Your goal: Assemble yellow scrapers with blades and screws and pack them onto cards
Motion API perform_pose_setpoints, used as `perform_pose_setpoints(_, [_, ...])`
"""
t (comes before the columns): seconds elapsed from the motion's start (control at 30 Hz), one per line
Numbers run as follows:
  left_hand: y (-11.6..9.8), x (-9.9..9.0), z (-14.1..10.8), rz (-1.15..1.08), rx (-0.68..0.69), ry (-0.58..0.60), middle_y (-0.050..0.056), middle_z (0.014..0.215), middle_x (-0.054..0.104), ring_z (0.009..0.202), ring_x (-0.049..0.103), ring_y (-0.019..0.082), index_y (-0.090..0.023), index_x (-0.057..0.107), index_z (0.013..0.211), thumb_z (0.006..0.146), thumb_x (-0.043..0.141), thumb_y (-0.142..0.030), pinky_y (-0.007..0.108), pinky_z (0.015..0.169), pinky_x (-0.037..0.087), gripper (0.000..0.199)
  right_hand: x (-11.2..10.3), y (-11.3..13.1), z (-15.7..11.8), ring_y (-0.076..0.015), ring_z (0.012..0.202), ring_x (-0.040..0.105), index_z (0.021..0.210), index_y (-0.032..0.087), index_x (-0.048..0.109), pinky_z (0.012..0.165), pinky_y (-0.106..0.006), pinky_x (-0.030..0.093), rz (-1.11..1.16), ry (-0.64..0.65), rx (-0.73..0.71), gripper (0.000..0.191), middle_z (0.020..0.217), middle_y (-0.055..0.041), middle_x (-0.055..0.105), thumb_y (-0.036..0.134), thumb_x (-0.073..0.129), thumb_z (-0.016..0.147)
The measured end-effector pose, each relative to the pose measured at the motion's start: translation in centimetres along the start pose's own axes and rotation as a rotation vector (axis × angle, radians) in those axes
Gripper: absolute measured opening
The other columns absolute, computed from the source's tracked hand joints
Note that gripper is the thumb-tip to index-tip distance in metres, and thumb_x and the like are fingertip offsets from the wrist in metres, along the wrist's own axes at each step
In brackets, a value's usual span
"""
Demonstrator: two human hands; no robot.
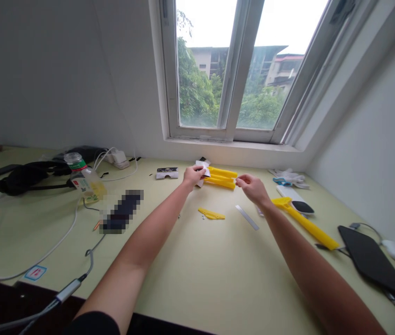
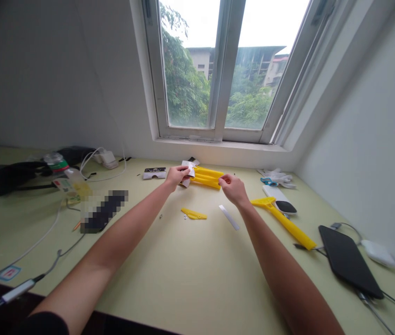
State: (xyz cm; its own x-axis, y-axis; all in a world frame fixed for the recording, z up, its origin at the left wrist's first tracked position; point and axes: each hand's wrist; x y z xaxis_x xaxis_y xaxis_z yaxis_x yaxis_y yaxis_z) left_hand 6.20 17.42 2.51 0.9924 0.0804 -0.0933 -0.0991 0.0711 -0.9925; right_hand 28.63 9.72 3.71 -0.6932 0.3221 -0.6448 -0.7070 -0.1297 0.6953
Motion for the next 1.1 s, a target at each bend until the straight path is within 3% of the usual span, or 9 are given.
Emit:
perform_pose_setpoints(0.17, [1.8,-0.8,1.6,0.342,0.054,0.027,0.010,0.106,0.072,0.110,0.061,0.028,-0.019,0.076,0.088,0.063,0.079,-0.016,0.035,0.100,0.042,0.025,0.3,0.3,-0.4,-0.0178,0.081,0.067,0.091,0.018,0.069,0.074,-0.027,0.047,-0.083,0.085,-0.032,0.026,0.089,-0.0066,0.074,0.034,0.051,0.082])
perform_pose_setpoints(0.43, [2.9,-1.4,2.9,0.642,0.091,0.014,0.013,0.126,0.059,0.115,0.056,0.024,-0.020,0.073,0.106,0.071,0.070,-0.017,0.029,0.101,0.036,0.035,0.3,0.0,-0.7,-0.0180,0.082,0.066,0.090,0.021,0.071,0.072,-0.027,0.046,-0.261,0.350,-0.056,0.021,0.093,-0.0051,0.073,0.032,0.056,0.080])
perform_pose_setpoints(0.57, [3.4,-1.9,2.6,0.700,0.107,0.030,0.012,0.123,0.061,0.114,0.055,0.023,-0.022,0.071,0.110,0.074,0.068,-0.019,0.029,0.099,0.038,0.037,-0.9,-0.4,-1.0,-0.0183,0.065,0.064,0.069,0.021,0.072,0.059,-0.028,0.044,-0.384,0.538,0.027,0.007,0.077,-0.0044,0.073,0.027,0.070,0.065])
perform_pose_setpoints(0.67, [3.6,-2.5,2.4,0.722,0.133,0.048,0.011,0.119,0.064,0.111,0.057,0.023,-0.022,0.071,0.111,0.075,0.067,-0.020,0.029,0.098,0.038,0.036,-2.1,-0.9,-0.7,-0.0170,0.051,0.060,0.059,0.020,0.069,0.053,-0.029,0.042,-0.456,0.620,0.114,0.008,0.060,-0.0032,0.068,0.021,0.076,0.055])
perform_pose_setpoints(0.77, [3.5,-2.9,2.1,0.724,0.165,0.054,0.011,0.118,0.066,0.110,0.058,0.023,-0.021,0.071,0.111,0.075,0.066,-0.020,0.030,0.098,0.039,0.036,-4.5,-1.9,0.3,-0.0188,0.053,0.060,0.059,0.020,0.068,0.055,-0.031,0.044,-0.497,0.584,0.165,0.008,0.057,-0.0038,0.066,0.020,0.075,0.055])
perform_pose_setpoints(0.87, [3.4,-3.3,1.7,0.706,0.191,0.049,0.012,0.116,0.066,0.110,0.058,0.025,-0.020,0.071,0.111,0.076,0.066,-0.021,0.032,0.098,0.040,0.035,-8.8,-3.8,1.3,-0.0219,0.064,0.063,0.066,0.021,0.068,0.063,-0.035,0.047,-0.524,0.444,0.199,0.006,0.074,-0.0074,0.071,0.025,0.071,0.063])
perform_pose_setpoints(0.97, [3.4,-3.6,1.4,0.671,0.211,0.035,0.011,0.113,0.068,0.110,0.058,0.025,-0.019,0.072,0.110,0.075,0.067,-0.020,0.032,0.098,0.040,0.035,-12.6,-6.4,1.1,-0.0248,0.068,0.064,0.065,0.021,0.066,0.066,-0.040,0.049,-0.535,0.339,0.248,0.012,0.079,-0.0096,0.071,0.027,0.074,0.059])
perform_pose_setpoints(1.1, [2.5,-4.1,0.8,0.614,0.233,-0.042,0.013,0.108,0.068,0.106,0.060,0.026,-0.016,0.073,0.104,0.079,0.063,-0.024,0.034,0.097,0.042,0.028,-13.7,-9.5,-0.6,-0.0276,0.057,0.063,0.055,0.020,0.063,0.054,-0.042,0.051,-0.473,0.228,0.281,0.024,0.059,-0.0076,0.064,0.020,0.083,0.041])
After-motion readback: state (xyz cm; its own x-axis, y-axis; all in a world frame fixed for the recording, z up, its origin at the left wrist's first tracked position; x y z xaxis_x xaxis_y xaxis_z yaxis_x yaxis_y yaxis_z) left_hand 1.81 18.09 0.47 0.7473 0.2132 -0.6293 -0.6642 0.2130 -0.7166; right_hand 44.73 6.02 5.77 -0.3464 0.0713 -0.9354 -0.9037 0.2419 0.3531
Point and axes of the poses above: each hand's wrist, its own z-axis towards the middle knuckle, its own x-axis out of the palm, y = z × x
